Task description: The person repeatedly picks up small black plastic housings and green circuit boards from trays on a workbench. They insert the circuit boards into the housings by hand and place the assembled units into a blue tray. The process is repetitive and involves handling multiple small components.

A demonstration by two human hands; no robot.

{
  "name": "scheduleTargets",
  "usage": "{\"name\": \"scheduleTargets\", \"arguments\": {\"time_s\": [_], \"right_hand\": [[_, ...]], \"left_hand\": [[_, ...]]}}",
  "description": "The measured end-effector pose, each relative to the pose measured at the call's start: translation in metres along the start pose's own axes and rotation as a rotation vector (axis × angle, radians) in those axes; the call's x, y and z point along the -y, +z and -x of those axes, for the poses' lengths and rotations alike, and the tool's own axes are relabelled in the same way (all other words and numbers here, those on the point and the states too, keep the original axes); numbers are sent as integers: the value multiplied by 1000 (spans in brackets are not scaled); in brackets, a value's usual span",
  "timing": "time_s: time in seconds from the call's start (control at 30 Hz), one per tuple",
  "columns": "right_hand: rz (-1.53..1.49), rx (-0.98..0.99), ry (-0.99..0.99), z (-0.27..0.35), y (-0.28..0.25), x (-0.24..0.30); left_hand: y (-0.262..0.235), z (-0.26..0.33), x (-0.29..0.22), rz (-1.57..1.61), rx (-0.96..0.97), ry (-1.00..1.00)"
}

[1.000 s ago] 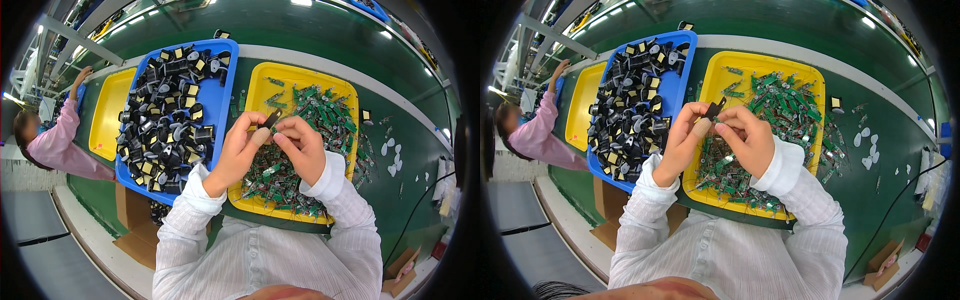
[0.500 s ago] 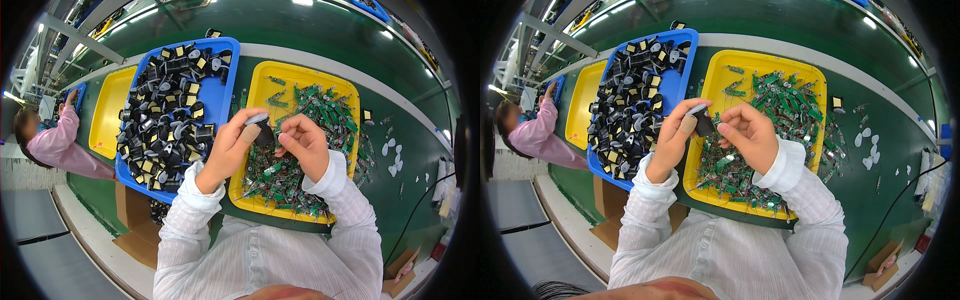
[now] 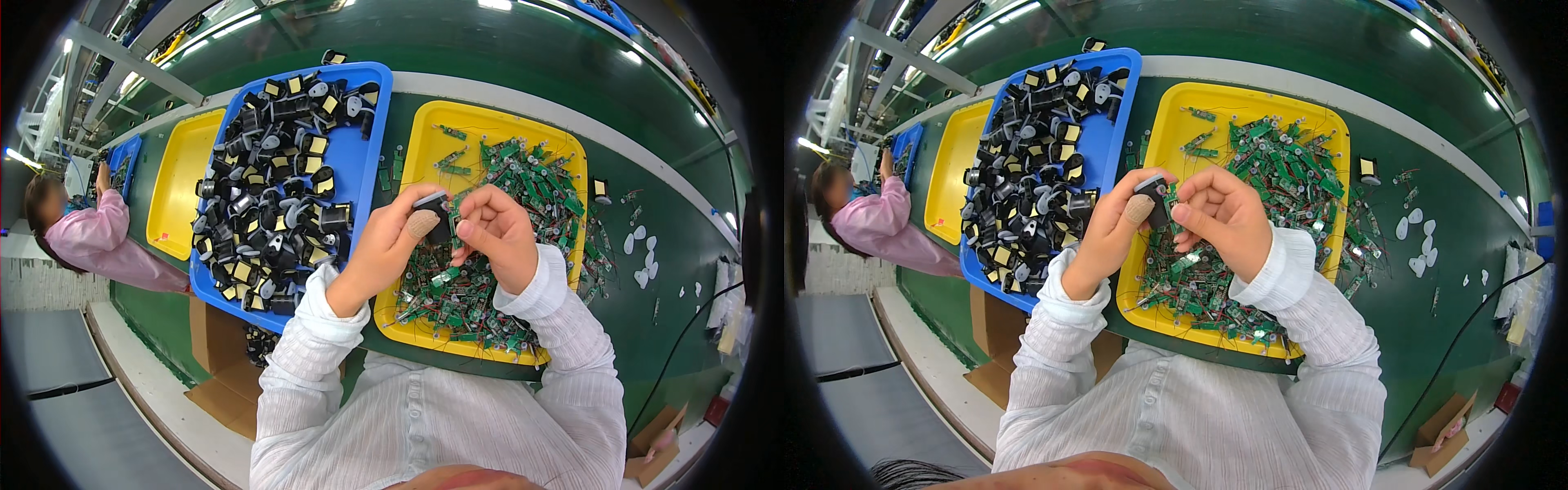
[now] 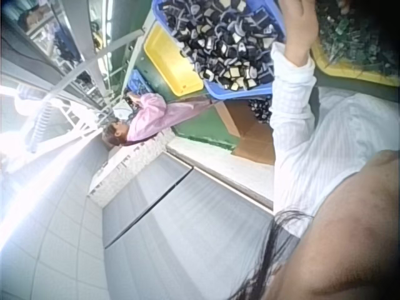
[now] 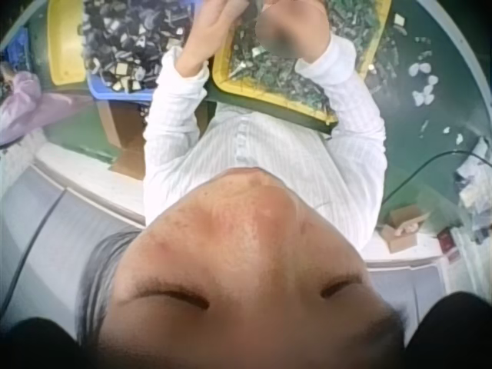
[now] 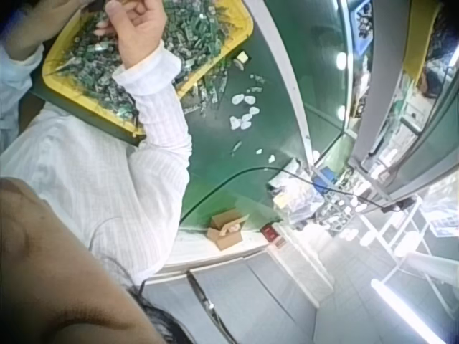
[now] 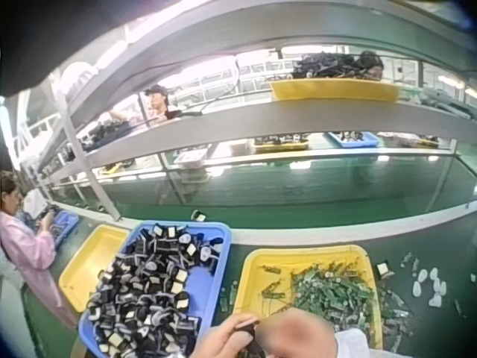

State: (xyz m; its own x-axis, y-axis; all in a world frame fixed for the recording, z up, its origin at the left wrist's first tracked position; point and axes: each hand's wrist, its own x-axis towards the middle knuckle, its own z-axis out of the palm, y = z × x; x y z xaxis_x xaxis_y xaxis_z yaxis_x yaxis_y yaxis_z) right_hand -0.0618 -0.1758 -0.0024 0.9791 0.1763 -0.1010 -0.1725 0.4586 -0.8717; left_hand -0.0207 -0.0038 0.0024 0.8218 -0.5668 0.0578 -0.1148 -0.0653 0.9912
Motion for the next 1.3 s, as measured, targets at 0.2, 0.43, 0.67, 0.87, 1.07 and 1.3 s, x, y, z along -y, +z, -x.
{"name": "scheduleTargets", "arguments": {"time_s": [0.2,0.43,0.67,0.87,1.07,1.3], "right_hand": [[26,14,34,-1,-1,-1],[70,92,153,-2,-3,1],[459,-67,-148,1,7,-4],[604,-69,-176,2,8,-3],[543,-76,-150,3,9,-3],[478,-73,-191,2,9,-5]], "left_hand": [[-1,-1,1,-175,-32,143],[-4,-2,1,-409,-43,291],[2,-4,-4,-275,14,146],[0,-4,2,-248,8,122],[-1,-2,1,-287,19,155],[-6,-1,-5,-55,108,84]]}}
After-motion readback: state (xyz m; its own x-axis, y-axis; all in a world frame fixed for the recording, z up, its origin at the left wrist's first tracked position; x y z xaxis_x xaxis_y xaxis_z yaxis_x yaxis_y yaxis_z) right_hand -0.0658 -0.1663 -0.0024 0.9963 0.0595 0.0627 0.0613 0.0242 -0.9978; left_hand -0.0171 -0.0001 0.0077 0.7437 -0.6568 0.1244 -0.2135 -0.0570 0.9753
